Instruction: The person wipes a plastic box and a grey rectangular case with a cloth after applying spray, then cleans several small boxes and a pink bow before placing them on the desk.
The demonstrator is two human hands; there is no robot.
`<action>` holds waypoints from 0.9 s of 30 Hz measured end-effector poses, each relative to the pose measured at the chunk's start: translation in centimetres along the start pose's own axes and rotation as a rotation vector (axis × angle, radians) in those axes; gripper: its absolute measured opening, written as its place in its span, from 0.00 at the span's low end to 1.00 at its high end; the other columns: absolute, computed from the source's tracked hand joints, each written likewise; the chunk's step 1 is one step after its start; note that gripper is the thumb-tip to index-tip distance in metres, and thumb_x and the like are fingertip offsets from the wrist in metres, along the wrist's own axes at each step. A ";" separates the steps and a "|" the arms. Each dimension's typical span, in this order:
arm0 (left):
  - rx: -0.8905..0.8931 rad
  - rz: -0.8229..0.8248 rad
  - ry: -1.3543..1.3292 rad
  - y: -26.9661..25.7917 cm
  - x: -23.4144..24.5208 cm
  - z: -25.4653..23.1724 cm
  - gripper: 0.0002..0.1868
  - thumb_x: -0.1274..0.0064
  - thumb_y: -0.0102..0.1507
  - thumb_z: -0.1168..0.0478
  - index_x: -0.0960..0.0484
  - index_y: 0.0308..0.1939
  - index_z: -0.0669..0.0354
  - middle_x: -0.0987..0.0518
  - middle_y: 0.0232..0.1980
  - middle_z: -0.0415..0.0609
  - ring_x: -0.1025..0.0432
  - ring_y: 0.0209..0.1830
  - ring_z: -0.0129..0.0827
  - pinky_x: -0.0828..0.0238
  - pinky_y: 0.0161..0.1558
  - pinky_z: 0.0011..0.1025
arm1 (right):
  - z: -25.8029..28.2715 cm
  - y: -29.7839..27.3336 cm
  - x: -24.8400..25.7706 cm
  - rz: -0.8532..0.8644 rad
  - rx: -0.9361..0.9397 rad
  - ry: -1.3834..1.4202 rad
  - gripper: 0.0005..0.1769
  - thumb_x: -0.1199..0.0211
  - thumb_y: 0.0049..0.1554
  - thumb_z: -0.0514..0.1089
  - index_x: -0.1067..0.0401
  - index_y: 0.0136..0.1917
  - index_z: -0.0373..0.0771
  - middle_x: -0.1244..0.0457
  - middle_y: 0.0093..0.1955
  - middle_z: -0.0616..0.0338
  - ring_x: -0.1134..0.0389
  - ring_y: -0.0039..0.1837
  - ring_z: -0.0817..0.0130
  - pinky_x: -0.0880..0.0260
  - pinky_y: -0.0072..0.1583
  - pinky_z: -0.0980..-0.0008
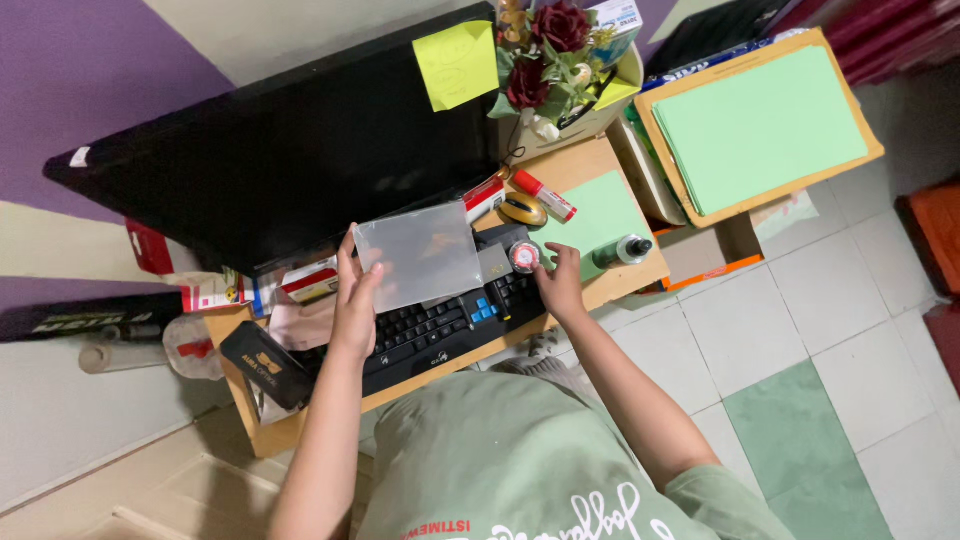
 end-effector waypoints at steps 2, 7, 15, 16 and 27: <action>0.069 -0.001 -0.087 0.6 -0.9 0.8 0.39 0.53 0.70 0.56 0.52 0.82 0.43 0.41 0.79 0.53 0.43 0.77 0.40 0.44 0.72 0.40 | 1.8 -1.1 2.1 -0.013 0.073 0.024 0.22 0.34 0.56 0.34 0.34 0.63 0.33 0.41 0.62 0.46 0.34 0.60 0.58 0.27 0.55 0.67; 0.189 -0.012 -0.153 1.3 -6.0 0.8 0.42 0.57 0.70 0.52 0.64 0.81 0.32 0.42 0.79 0.52 0.43 0.77 0.44 0.36 0.66 0.47 | 4.6 -4.4 10.2 -0.399 0.206 -0.112 0.27 0.31 0.55 0.36 0.39 0.64 0.37 0.45 0.64 0.47 0.38 0.56 0.56 0.34 0.56 0.65; 0.279 0.067 -0.336 1.8 -13.1 4.0 0.41 0.47 0.63 0.57 0.55 0.73 0.37 0.41 0.74 0.54 0.37 0.71 0.46 0.28 0.60 0.53 | -1.1 2.2 12.6 -0.161 0.061 0.173 0.33 0.35 0.64 0.41 0.50 0.74 0.35 0.39 0.69 0.42 0.37 0.69 0.51 0.38 0.69 0.58; 0.297 0.037 -0.272 1.6 -13.4 4.7 0.41 0.46 0.62 0.57 0.54 0.73 0.37 0.40 0.73 0.55 0.37 0.70 0.46 0.28 0.60 0.52 | -1.8 3.0 13.0 -0.154 0.055 0.256 0.32 0.38 0.66 0.41 0.51 0.76 0.36 0.39 0.68 0.42 0.36 0.69 0.50 0.37 0.70 0.57; -0.107 -0.009 0.271 1.0 -19.4 6.3 0.45 0.31 0.56 0.59 0.42 0.71 0.50 0.43 0.69 0.53 0.40 0.68 0.42 0.26 0.57 0.41 | 4.0 2.0 22.0 0.241 -0.144 1.206 0.50 0.34 0.57 0.61 0.57 0.84 0.59 0.40 0.49 0.44 0.32 0.35 0.55 0.29 0.37 0.59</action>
Point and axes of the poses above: each hand's wrist, its own y-axis towards the middle knuckle, its own x-axis out of the back of the hand, z = x × y, the point moved 6 cm from there along y, towards the middle knuckle
